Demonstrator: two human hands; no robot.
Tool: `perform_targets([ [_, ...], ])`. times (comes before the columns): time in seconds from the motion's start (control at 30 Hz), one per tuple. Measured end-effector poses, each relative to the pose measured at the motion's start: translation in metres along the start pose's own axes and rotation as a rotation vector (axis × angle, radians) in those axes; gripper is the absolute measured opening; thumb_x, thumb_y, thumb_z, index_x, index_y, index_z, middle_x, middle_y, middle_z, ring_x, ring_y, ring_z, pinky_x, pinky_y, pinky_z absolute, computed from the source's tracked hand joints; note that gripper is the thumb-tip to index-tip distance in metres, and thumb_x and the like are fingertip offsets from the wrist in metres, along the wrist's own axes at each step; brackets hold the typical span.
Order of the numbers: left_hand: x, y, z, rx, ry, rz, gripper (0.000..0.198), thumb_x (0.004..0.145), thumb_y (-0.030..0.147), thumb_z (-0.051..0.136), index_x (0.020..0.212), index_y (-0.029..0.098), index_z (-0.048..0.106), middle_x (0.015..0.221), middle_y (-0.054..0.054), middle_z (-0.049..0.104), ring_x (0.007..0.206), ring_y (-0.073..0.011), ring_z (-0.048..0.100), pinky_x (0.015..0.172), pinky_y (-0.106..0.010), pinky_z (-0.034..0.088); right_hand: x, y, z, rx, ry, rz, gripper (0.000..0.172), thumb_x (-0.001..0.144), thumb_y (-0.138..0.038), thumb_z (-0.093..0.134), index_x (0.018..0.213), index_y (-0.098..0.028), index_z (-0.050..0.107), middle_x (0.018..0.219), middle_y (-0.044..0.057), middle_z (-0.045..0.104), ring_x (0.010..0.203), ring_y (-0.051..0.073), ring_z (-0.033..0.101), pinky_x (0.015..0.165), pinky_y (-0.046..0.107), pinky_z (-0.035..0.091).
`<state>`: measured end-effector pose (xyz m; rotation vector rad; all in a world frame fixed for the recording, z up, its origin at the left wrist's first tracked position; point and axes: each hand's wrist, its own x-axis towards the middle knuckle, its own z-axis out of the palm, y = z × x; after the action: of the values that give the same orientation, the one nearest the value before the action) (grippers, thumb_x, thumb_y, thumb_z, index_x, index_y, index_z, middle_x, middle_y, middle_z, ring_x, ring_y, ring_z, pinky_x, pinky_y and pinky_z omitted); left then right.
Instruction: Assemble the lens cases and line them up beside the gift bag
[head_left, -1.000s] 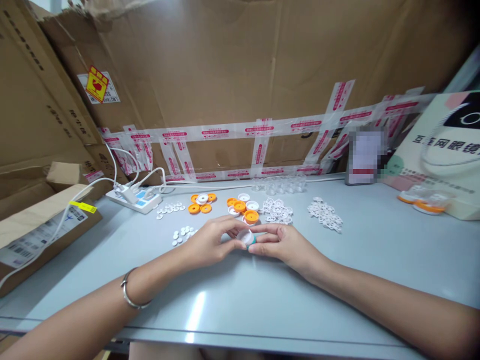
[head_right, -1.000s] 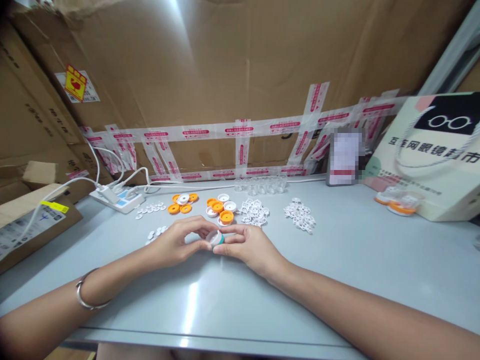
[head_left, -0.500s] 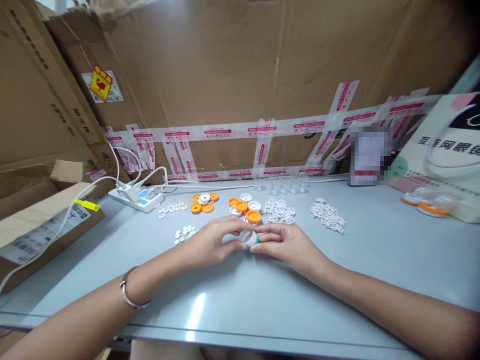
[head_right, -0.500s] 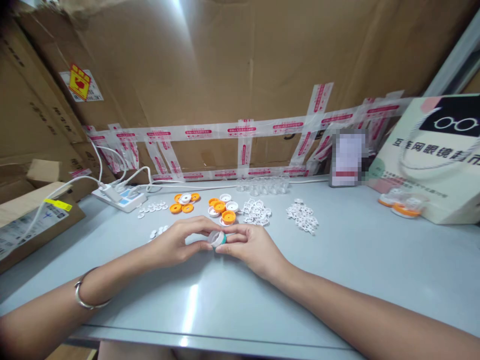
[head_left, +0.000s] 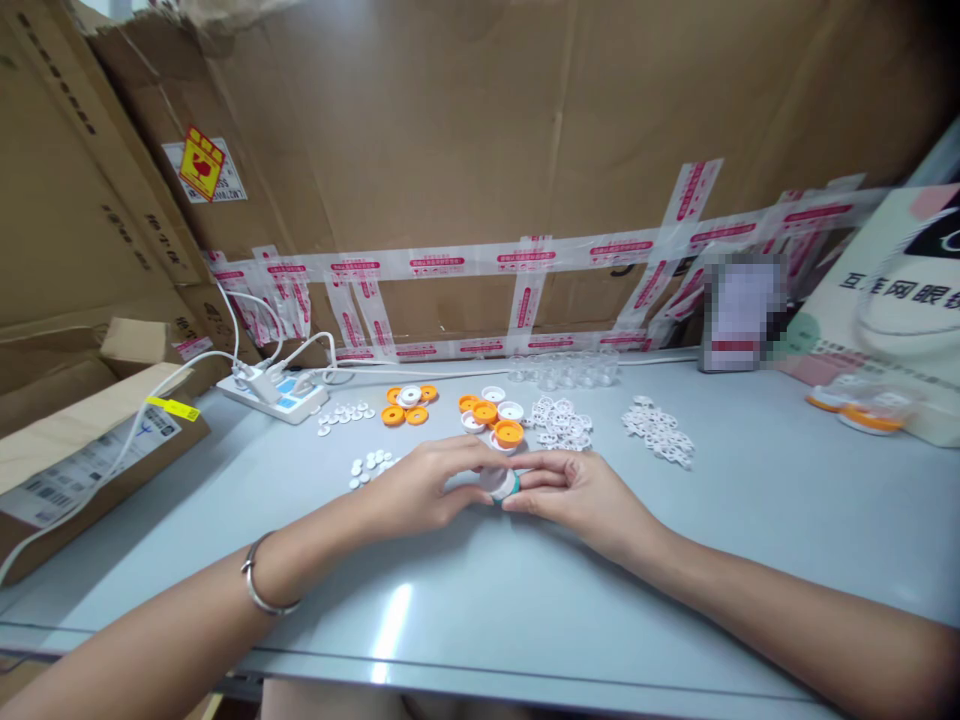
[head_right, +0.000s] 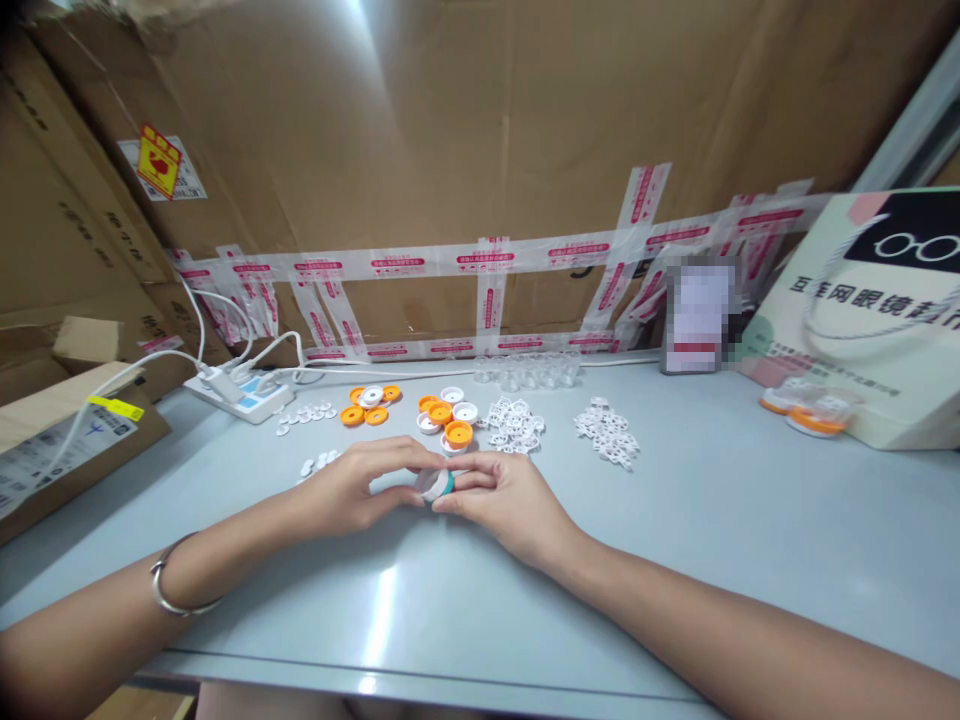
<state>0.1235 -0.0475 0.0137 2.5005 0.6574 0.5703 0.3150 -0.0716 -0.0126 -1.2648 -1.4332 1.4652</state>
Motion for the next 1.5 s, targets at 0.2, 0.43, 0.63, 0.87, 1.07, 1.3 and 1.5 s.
perform_targets([
  [0.2,0.0,-0.001,-0.001,0.002,0.053,-0.051,0.03,0.081,0.022,0.055,0.111,0.018,0.054,0.1,-0.006,0.06,0.092,-0.0154,0.056,0.082,-0.029,0.045,0.002,0.002,-0.002,0.052,-0.025,-0.028,0.044,0.058,-0.026,0.073,0.1,-0.016,0.062,0.082,0.003,0.073,0.082,0.02,0.067,0.077,0.03,0.051],
  [0.43,0.002,0.002,-0.003,-0.036,0.123,-0.075,0.028,0.078,0.024,0.058,0.106,0.016,0.057,0.098,-0.007,0.061,0.089,-0.0153,0.058,0.081,-0.03,0.047,0.003,0.0,-0.004,0.084,-0.007,-0.02,0.046,0.057,-0.024,0.074,0.1,-0.017,0.061,0.084,0.003,0.073,0.087,0.021,0.067,0.081,0.031,0.05],
  [0.63,0.003,0.002,-0.006,-0.254,0.129,-0.145,0.028,0.08,0.022,0.057,0.107,0.015,0.054,0.105,-0.009,0.059,0.096,-0.0166,0.058,0.088,-0.033,0.047,-0.001,-0.006,-0.003,0.105,0.053,-0.029,0.04,0.055,-0.024,0.074,0.094,-0.018,0.063,0.079,0.001,0.073,0.084,0.019,0.067,0.081,0.031,0.051],
  [0.87,0.005,0.002,-0.01,-0.632,0.173,-0.216,0.03,0.079,0.02,0.058,0.107,0.016,0.049,0.113,-0.01,0.056,0.101,-0.0201,0.057,0.089,-0.039,0.046,-0.006,-0.015,-0.001,0.167,0.123,-0.093,0.036,0.049,-0.024,0.077,0.081,-0.018,0.063,0.079,0.003,0.073,0.08,0.02,0.068,0.08,0.032,0.053],
  [1.07,0.003,-0.001,-0.013,-0.483,0.154,-0.163,0.029,0.078,0.019,0.058,0.106,0.016,0.051,0.113,-0.009,0.056,0.105,-0.0197,0.055,0.092,-0.037,0.044,-0.007,-0.017,-0.002,0.127,0.138,-0.079,0.037,0.047,-0.025,0.078,0.08,-0.018,0.064,0.077,0.002,0.073,0.079,0.02,0.068,0.078,0.032,0.054],
  [1.3,0.003,0.002,-0.013,-0.246,0.138,-0.09,0.029,0.079,0.017,0.057,0.107,0.015,0.052,0.11,-0.009,0.058,0.103,-0.0178,0.056,0.092,-0.037,0.045,-0.005,-0.013,-0.003,0.085,0.116,-0.111,0.031,0.05,-0.026,0.076,0.077,-0.019,0.062,0.078,0.002,0.072,0.078,0.02,0.068,0.076,0.032,0.054],
  [1.5,0.003,0.006,-0.015,-0.112,0.092,-0.068,0.028,0.079,0.016,0.057,0.107,0.016,0.054,0.107,-0.007,0.062,0.098,-0.0159,0.058,0.089,-0.032,0.046,-0.005,-0.013,-0.002,0.069,0.099,-0.098,0.029,0.051,-0.026,0.076,0.075,-0.018,0.062,0.075,0.0,0.071,0.077,0.019,0.068,0.075,0.031,0.053],
])
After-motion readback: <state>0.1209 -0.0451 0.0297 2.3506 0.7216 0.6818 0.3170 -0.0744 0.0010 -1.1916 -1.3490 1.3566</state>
